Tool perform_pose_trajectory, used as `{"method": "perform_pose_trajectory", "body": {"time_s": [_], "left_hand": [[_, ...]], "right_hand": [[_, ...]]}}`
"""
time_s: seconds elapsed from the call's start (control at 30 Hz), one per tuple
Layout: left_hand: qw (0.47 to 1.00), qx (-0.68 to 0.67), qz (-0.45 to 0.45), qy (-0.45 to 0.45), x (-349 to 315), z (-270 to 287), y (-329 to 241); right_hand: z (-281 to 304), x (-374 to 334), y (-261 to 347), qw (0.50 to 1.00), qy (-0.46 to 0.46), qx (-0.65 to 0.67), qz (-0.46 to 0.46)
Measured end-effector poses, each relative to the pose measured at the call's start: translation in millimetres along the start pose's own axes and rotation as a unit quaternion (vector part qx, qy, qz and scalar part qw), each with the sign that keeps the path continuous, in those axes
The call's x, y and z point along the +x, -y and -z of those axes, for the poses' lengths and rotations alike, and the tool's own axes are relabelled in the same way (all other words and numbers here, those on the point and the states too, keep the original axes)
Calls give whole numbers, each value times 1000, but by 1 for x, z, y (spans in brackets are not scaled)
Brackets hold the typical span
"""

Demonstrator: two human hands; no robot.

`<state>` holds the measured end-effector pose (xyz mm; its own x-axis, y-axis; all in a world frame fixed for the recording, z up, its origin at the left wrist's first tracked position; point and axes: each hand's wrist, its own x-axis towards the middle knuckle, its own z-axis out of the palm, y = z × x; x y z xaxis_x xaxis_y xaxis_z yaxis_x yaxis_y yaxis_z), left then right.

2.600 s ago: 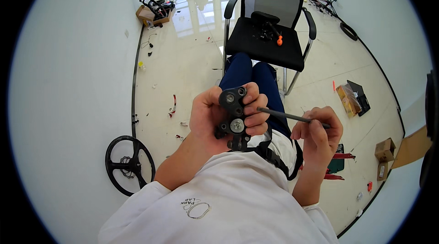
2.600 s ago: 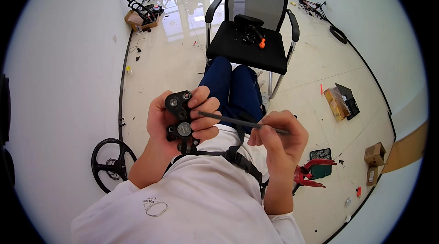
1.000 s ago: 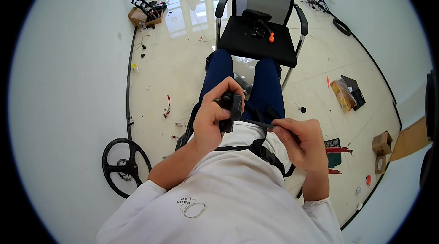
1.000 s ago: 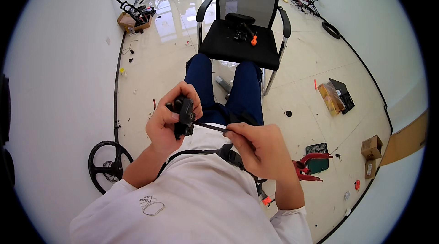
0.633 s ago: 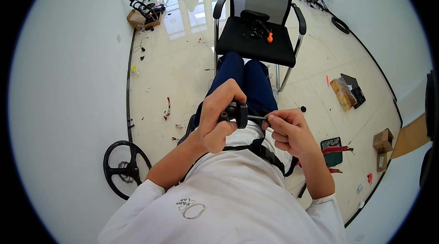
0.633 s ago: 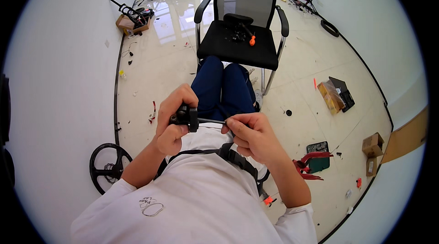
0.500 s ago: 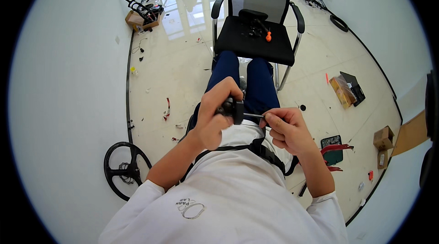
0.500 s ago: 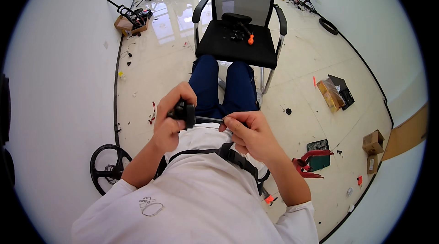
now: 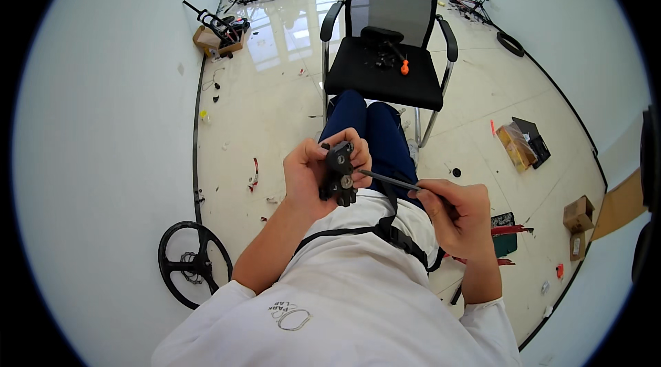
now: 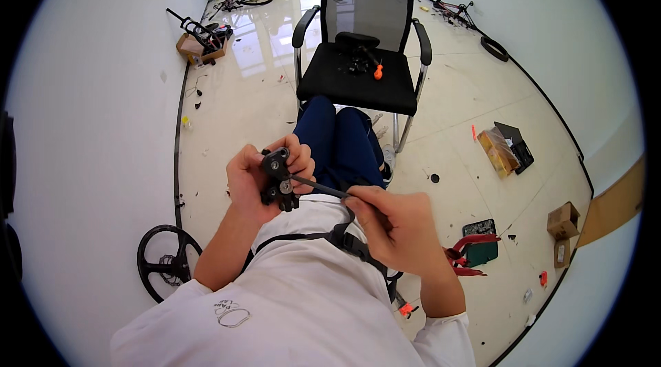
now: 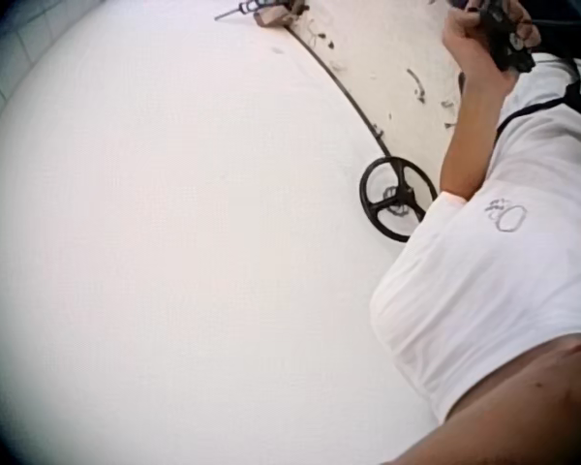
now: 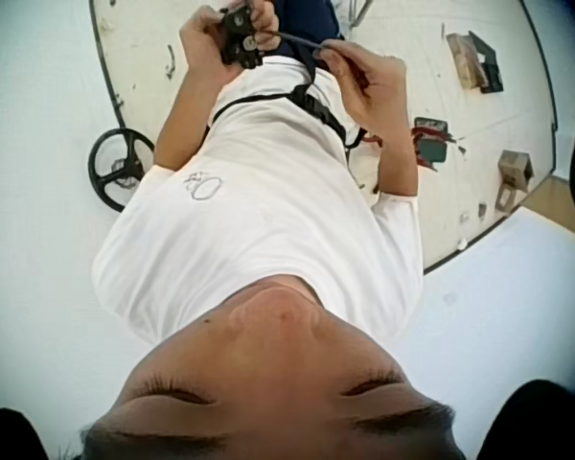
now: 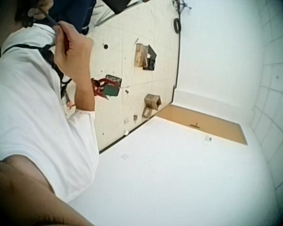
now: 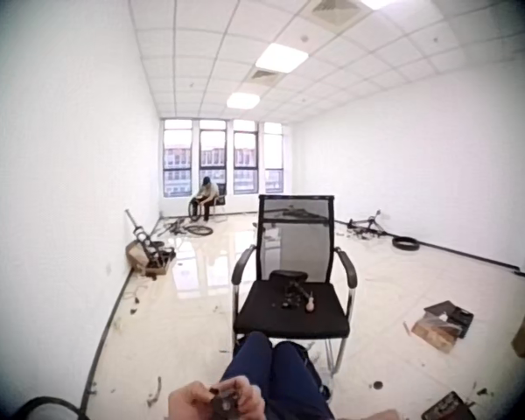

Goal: The person sits on a chair and assembles a small mechanical component using a screwdriver and pliers. They insert screws, tighten them, and adjust parts while handling small hardware pieces on the chair seat.

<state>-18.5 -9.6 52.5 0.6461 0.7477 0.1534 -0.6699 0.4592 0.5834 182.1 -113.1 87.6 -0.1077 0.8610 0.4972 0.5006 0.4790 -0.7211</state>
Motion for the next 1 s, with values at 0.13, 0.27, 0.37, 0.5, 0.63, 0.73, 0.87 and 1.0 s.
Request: {"method": "perform_pose_trajectory", "body": {"time_s": [0.13,0.27,0.37,0.5,0.63,0.73,0.87,1.0], "left_hand": [[1000,27,11,5,0,-4,3],[992,123,-21,-15,-1,3,8],[965,247,-70,-58,-4,1,9],[918,368,-132,-69,-2,10,11],[927,349,-112,-84,-3,6,12],[962,258,-57,-66,0,9,13],[977,197,5,-80,1,12,12],[944,299,-68,-119,2,11,14]], "right_hand": [[-6,5,0,998,0,-39,44],[-7,4,2,998,9,-47,51],[-4,4,3,999,30,-34,7],[-1,6,-9,989,81,79,-97],[-4,1,-18,993,74,52,-81],[-10,-4,-17,998,40,-47,27],[-10,0,-15,987,37,-133,80],[-10,1,-24,998,37,-43,32]]}}
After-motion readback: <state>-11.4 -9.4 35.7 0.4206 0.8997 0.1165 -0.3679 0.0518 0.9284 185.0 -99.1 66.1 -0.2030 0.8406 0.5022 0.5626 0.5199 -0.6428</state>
